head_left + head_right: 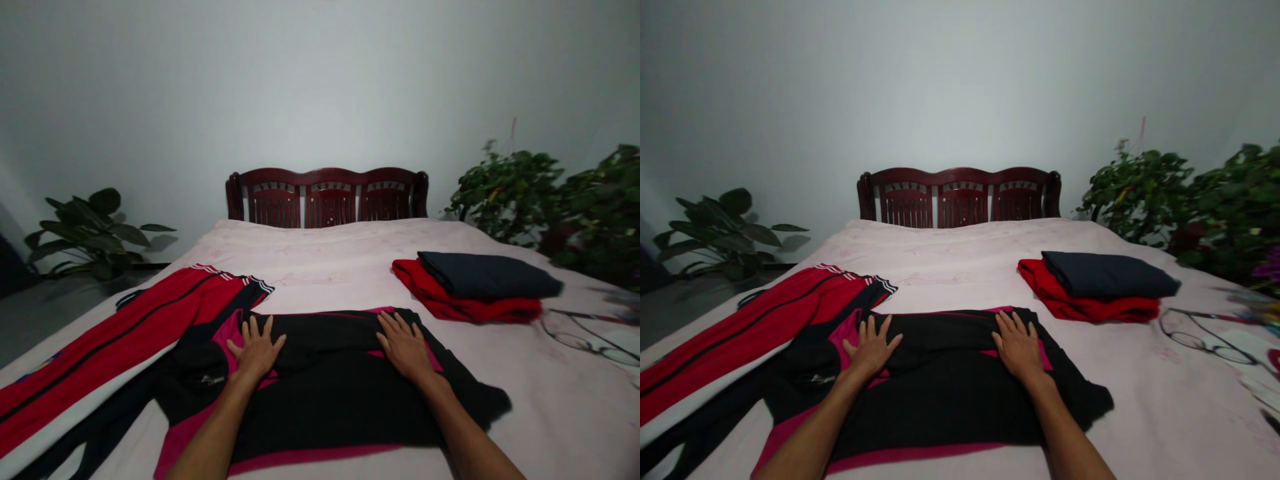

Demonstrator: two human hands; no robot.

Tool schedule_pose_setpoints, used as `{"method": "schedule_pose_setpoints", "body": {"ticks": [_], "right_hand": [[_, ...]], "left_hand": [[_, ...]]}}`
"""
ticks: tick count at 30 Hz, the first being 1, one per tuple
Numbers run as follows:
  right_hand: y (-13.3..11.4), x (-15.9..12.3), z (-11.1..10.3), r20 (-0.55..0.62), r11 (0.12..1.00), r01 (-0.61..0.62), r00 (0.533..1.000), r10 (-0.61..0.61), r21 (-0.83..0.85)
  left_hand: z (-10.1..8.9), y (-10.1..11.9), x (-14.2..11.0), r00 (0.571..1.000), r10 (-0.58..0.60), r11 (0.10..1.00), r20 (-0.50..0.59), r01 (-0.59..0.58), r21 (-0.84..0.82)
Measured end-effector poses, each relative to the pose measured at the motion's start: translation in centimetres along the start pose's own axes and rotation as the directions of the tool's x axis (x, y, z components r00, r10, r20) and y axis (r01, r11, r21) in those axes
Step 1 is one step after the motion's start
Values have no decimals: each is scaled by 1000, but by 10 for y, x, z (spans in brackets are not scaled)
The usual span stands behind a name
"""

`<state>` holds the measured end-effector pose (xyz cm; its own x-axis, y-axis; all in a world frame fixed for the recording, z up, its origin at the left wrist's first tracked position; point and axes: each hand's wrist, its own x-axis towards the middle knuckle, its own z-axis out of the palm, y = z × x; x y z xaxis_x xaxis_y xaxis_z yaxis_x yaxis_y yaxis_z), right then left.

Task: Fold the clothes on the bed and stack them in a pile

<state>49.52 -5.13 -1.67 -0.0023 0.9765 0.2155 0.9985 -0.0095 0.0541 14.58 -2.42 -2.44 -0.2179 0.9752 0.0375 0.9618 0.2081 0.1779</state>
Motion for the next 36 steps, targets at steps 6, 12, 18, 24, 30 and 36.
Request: {"method": "schedule_pose_setpoints", "body": {"ticks": [6,12,18,24,30,36], "right_hand": [[1,-2,5,-75,1000,10,997,-9,20],[4,1,11,-95,999,10,995,-6,40],[5,0,12,-113,998,25,993,-18,57],[4,-1,8,-117,998,20,993,-13,58],[3,-2,7,-107,998,21,994,-14,66],[4,-2,6,-107,997,18,994,-11,72]], "left_hand": [[-15,10,-28,998,11,995,-65,-5,95],[-9,35,-75,911,369,929,-182,-361,77],[5,30,-78,942,323,946,-85,-320,48],[3,30,-77,941,329,944,-75,-325,57],[4,30,-77,942,328,945,-71,-325,42],[5,29,-77,940,332,943,-83,-330,33]]}}
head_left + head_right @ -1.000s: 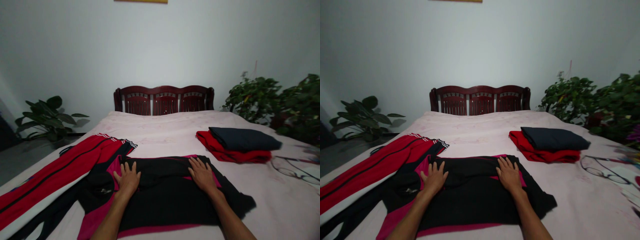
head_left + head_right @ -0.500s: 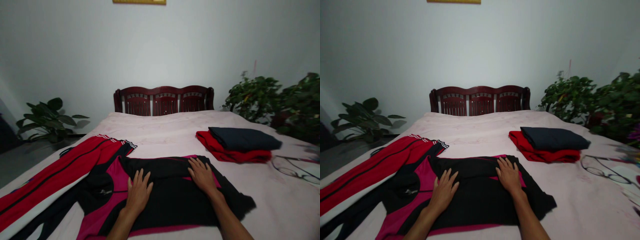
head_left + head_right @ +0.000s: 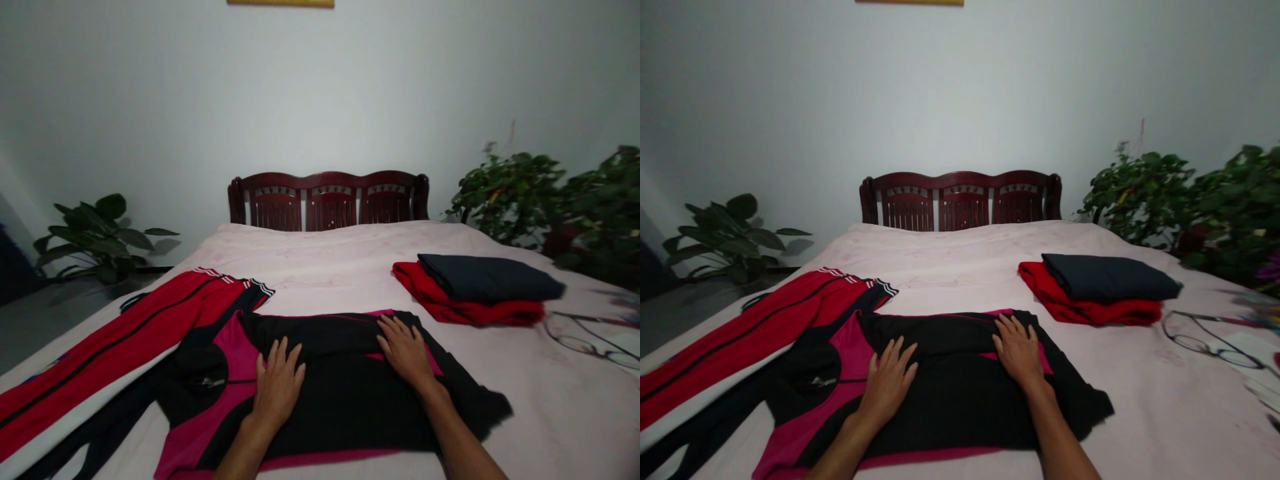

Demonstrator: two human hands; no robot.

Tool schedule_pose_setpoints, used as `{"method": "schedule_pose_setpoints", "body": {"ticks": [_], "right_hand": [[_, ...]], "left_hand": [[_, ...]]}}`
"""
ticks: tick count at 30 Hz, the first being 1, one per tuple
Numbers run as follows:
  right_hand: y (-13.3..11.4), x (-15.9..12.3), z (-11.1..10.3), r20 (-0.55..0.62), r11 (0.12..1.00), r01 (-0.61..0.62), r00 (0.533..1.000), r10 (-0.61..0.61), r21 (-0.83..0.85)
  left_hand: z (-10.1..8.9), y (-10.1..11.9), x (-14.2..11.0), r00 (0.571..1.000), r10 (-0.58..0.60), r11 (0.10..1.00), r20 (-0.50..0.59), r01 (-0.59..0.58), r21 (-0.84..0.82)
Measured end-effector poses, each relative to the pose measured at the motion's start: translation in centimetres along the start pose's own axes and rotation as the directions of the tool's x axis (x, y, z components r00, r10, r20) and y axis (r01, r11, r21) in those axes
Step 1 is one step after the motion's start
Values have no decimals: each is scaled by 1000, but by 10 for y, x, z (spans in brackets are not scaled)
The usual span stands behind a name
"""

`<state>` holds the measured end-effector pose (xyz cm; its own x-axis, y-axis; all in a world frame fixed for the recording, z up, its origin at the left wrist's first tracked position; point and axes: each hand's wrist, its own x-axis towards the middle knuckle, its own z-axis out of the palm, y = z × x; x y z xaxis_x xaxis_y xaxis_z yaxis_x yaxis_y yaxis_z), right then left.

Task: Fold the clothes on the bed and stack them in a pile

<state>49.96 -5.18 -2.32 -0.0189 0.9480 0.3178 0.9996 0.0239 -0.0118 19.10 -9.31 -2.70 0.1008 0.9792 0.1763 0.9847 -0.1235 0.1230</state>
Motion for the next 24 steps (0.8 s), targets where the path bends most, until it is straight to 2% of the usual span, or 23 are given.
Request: {"method": "schedule_pose_setpoints", "body": {"ticks": [24], "right_hand": [[3,1,6,-41,1000,20,999,-20,-3]], "left_hand": [[3,0,-1,999,2,1000,-48,-3,-15]]}}
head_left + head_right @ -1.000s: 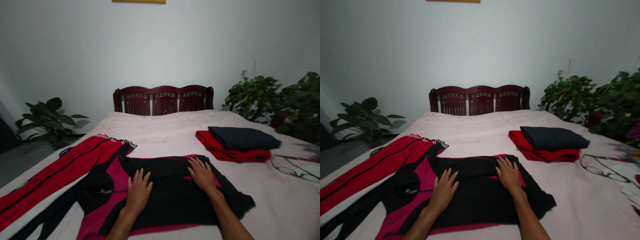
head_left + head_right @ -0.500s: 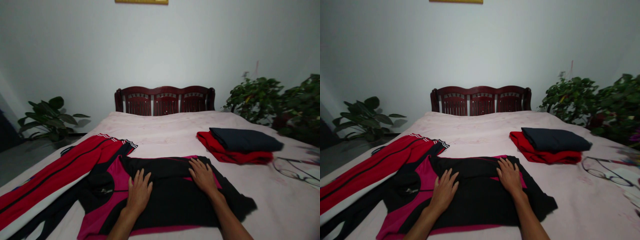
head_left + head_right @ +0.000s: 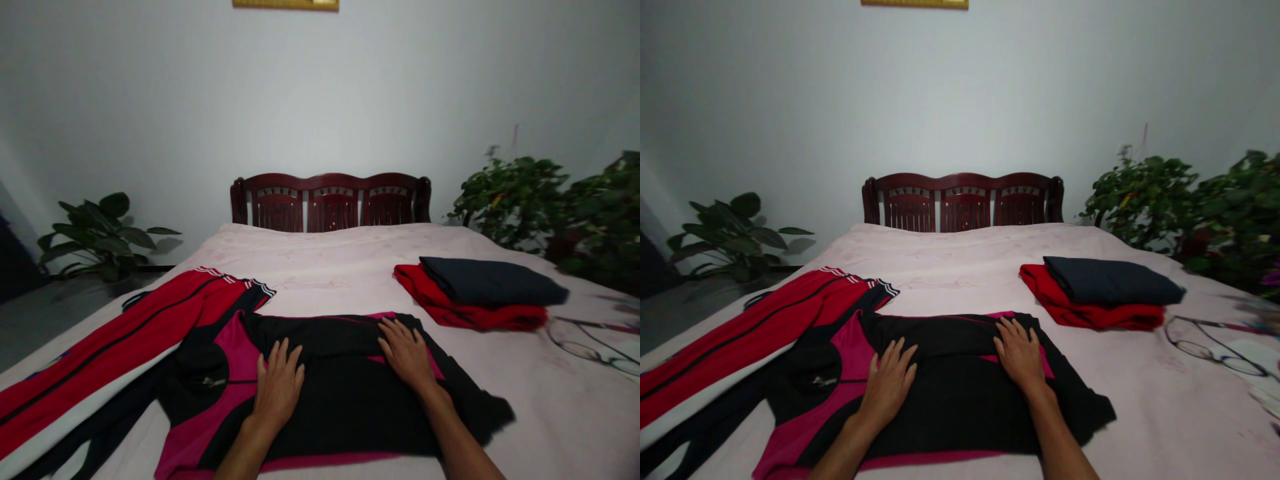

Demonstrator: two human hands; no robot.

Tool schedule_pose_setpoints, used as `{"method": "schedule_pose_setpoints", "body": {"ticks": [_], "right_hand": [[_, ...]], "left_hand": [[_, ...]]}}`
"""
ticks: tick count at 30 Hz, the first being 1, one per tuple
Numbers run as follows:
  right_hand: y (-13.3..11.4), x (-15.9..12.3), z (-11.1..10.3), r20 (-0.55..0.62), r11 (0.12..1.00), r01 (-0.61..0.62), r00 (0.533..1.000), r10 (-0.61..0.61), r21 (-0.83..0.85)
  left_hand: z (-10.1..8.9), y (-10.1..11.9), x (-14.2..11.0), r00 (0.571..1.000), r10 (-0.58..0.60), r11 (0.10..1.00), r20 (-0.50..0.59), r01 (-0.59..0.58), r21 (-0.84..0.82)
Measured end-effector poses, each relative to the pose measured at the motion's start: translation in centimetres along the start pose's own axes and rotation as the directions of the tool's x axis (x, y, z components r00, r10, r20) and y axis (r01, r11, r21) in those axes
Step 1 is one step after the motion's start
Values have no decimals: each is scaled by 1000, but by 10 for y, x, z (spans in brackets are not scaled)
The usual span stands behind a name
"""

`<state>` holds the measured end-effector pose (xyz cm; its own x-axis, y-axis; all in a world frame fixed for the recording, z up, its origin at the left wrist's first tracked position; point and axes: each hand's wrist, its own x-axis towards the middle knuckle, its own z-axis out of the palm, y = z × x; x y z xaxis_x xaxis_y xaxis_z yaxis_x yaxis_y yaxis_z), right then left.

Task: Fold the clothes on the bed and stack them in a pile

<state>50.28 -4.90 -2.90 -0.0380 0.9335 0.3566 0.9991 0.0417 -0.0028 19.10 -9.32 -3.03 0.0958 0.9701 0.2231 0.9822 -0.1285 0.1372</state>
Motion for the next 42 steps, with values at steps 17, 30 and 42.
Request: {"method": "schedule_pose_setpoints", "body": {"ticks": [17,30,42], "right_hand": [[-2,0,-3,3,1000,0,1000,0,1],[-2,-1,-6,16,1000,-1,1000,1,5],[-5,-2,-10,9,1000,-6,1000,6,-3]], "left_hand": [[1,-1,-1,1000,2,1000,-11,-2,-6],[-2,0,-2,1000,5,1000,-17,-5,-6],[-2,1,-1,1000,-4,1000,-17,4,-18]]}}
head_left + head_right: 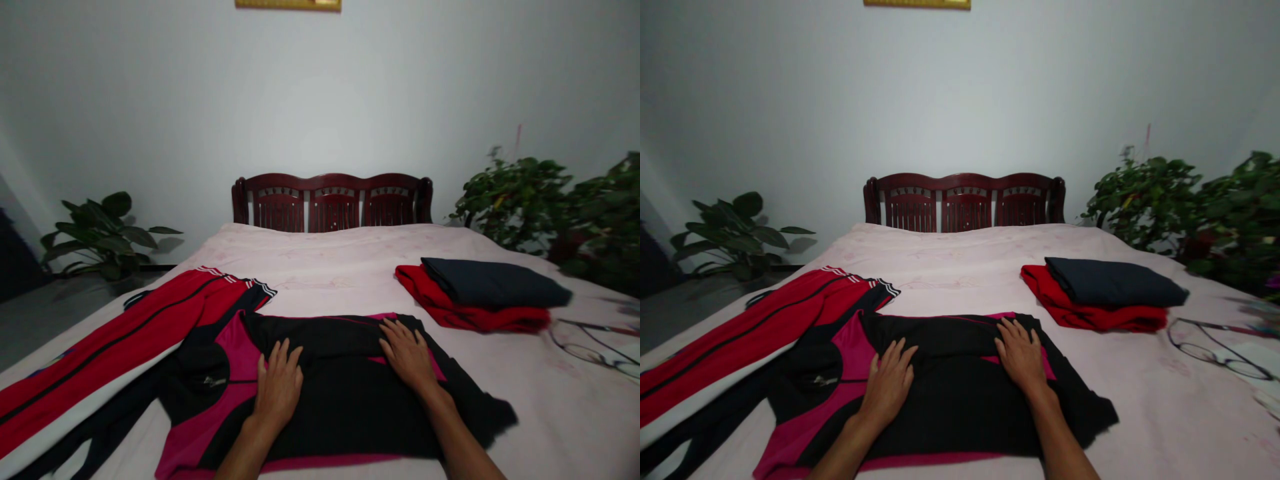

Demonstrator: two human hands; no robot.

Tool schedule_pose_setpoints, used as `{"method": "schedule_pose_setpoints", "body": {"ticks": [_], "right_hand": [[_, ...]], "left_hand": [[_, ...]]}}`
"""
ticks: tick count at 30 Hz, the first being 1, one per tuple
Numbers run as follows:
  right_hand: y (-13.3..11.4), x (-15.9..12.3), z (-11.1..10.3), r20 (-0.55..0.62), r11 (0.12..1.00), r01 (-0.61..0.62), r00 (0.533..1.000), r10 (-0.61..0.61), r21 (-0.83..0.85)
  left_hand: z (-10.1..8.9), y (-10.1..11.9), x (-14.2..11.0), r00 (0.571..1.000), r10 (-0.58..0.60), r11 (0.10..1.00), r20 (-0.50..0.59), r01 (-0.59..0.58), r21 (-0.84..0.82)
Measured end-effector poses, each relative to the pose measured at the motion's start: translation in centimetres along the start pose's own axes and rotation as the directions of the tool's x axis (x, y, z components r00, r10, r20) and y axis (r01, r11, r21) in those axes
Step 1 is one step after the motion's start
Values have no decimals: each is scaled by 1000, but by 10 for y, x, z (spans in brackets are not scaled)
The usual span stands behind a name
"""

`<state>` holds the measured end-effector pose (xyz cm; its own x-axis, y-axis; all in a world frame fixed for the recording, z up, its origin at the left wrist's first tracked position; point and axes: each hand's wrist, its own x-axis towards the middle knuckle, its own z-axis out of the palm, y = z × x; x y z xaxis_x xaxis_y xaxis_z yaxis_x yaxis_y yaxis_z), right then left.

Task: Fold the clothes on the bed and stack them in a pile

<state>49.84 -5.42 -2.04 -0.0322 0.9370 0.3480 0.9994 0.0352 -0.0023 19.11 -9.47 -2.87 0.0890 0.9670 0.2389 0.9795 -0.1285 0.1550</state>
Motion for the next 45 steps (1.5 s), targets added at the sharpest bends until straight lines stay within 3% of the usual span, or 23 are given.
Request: {"method": "schedule_pose_setpoints", "body": {"ticks": [45], "right_hand": [[3,1,7,-29,1000,17,999,-17,-8]], "left_hand": [[2,-1,0,1000,10,1000,-22,-10,-13]]}}
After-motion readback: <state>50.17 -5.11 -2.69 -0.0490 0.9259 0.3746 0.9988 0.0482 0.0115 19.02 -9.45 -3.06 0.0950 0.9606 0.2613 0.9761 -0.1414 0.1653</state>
